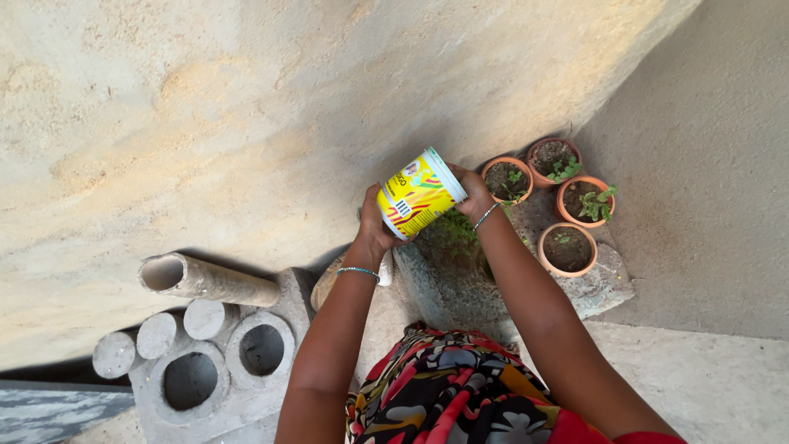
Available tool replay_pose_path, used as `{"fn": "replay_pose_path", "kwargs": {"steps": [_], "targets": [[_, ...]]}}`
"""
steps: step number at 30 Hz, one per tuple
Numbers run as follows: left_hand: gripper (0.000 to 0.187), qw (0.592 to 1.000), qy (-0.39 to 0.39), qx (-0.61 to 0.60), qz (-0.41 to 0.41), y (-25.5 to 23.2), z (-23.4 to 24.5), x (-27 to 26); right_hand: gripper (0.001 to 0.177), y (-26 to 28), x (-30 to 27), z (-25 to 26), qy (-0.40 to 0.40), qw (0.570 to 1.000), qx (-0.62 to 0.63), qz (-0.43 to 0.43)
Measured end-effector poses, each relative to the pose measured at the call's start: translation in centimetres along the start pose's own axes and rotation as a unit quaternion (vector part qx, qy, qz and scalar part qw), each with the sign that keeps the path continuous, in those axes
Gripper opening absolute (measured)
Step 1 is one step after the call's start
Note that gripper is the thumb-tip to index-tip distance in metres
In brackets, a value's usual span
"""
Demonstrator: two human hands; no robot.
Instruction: The person waters several small potted plants and garden plants using a small container and a bucket of water.
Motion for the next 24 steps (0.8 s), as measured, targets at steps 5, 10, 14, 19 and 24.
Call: {"fn": "replay_pose_path", "kwargs": {"steps": [5,10,14,19,24], "targets": [[0.07,0.999,-0.008,0.041,0.009,1.2,-1.3,0.6,0.042,1.2,-1.7,1.7,0.017,0.999,0.021,0.021],[0.07,0.999,-0.004,0.036,0.017,3.5,-3.1,1.9,0.04,2.8,-3.5,4.1,-0.015,0.999,0.032,0.007],[0.07,0.999,-0.006,0.05,0.014,4.6,-4.0,3.0,0.035,3.7,-4.1,5.5,-0.021,0.999,0.039,0.008],[0.07,1.0,-0.001,0.023,0.013,5.2,-5.0,3.8,0.034,4.6,-4.0,5.9,-0.006,0.999,0.051,-0.004],[0.071,1.0,0.019,0.019,-0.001,5.2,-7.2,3.9,0.044,7.2,-4.7,5.2,0.046,0.999,0.022,0.012]]}}
Point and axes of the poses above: each hand's wrist, its own x-axis towards the middle knuckle, its own z-axis out of the back of the hand, y = z × x, the point moved 4 cm from there along x, towards the middle knuckle, and after that the axes turned 5 degrees about -z, right-handed, at the moved point
